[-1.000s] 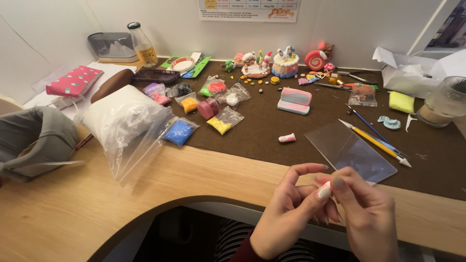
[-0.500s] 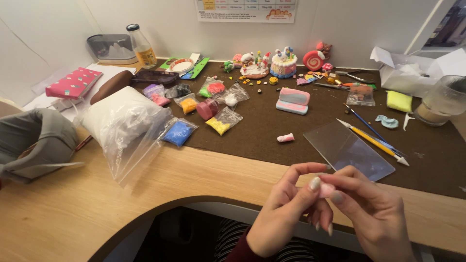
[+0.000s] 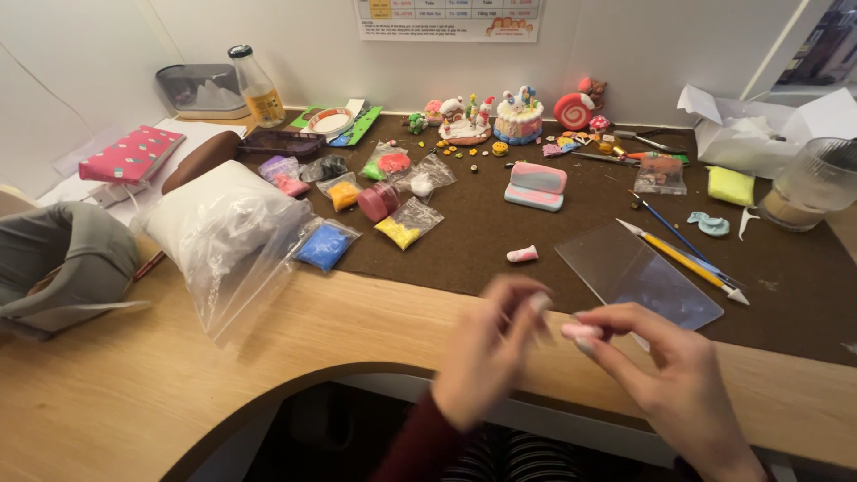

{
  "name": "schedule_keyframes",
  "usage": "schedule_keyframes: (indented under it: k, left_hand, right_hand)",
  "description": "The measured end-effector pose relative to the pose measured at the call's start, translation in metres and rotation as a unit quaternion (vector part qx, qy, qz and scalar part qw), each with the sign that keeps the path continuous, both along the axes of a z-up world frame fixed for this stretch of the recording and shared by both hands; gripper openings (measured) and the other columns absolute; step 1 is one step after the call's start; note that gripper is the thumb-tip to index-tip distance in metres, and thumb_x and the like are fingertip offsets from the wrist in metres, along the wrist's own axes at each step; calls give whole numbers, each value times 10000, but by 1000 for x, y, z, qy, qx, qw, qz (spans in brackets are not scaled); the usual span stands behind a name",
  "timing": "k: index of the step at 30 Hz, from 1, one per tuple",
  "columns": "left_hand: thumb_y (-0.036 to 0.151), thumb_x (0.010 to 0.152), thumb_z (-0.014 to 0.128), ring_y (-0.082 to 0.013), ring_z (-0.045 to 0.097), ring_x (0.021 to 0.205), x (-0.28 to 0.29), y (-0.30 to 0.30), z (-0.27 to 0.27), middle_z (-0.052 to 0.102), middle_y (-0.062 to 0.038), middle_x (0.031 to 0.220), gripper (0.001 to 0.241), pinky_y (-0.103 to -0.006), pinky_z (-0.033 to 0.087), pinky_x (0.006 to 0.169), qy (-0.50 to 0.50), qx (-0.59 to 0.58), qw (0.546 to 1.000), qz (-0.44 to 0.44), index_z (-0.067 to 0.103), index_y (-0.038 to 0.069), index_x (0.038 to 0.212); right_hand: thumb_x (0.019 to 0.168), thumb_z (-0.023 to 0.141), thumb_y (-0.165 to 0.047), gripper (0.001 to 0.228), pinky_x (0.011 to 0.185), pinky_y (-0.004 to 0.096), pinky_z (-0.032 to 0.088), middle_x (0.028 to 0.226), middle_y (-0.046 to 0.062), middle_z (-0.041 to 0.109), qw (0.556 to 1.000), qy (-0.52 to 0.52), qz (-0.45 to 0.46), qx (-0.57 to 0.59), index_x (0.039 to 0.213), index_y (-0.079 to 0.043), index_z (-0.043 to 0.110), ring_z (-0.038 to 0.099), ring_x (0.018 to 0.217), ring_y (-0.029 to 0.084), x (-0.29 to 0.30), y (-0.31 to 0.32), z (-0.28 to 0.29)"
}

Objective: The person kneads and shapes a small piece of pink clay on a wooden desk. They use a clear acrylic scraper to flatten and smooth the clay, then roll it into a cylindrical shape with their hands.

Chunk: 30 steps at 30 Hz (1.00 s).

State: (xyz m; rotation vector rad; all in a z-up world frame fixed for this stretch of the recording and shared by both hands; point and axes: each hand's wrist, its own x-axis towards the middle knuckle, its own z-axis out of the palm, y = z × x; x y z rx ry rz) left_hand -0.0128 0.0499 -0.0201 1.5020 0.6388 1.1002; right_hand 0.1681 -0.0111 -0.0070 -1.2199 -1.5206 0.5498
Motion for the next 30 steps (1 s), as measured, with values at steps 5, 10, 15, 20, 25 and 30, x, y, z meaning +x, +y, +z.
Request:
schedule_keyframes:
  k: [5,10,15,20,25,30]
  left_hand:
    - [267,902,686,-346,568,1013,-1,108,-35,615,-123,1074,349,-467,461,887,318,322,864,218,701,82,1198]
    - [404,939,664,-312,516,1071,24,137,-51,613,-56,1144,225,-483,425,795,453,362,787,208,771,207,937]
    - [296,981,623,-323,671,834,14,109,-23,739,-88,906,219,-441,489,788,279,376,873,139,786,153,1010]
    - [211,990,685,-63,667,948,15,50,-6,763,-51,1027,244,-238,560,856,4,89,994,-55,739,24,1137]
    - [225,953,713,-80,636,842,16,24,9,698,-74,933,279,-284,664,728,-43,-37,996,-67,735,10,1129]
    - [296,927,730,-130,663,781,16,24,8,730,-116,884,372,-267,620,746,-54,-80,992,-83,752,-25,1113]
  right_hand:
    - [790,819,-172,151,921,290,500,957,-76,825,976,-199,-57,70,938,-200,838,688,924,127,5,29,-34]
    - [822,768,-335,258,971,401,402,1147,-77,729,949,-296,-95,58,1058,-250,828,587,1075,189,14,43,-54]
    - [834,777,-152,452,1072,336,428,1263,47,686,972,-202,-73,92,1283,-137,729,599,1175,200,14,47,-28]
    - [888,664,-41,338,925,312,583,1346,97,681,986,156,-48,-26,1219,-8,725,603,1252,147,-1,39,2]
    - [891,686,-57,132,1017,331,534,1242,109,731,969,245,-33,-13,985,-26,773,662,1187,182,-15,31,4]
    - [944,635,-114,158,991,333,571,1345,121,714,981,189,-48,1,965,-39,773,673,1192,190,-19,23,15]
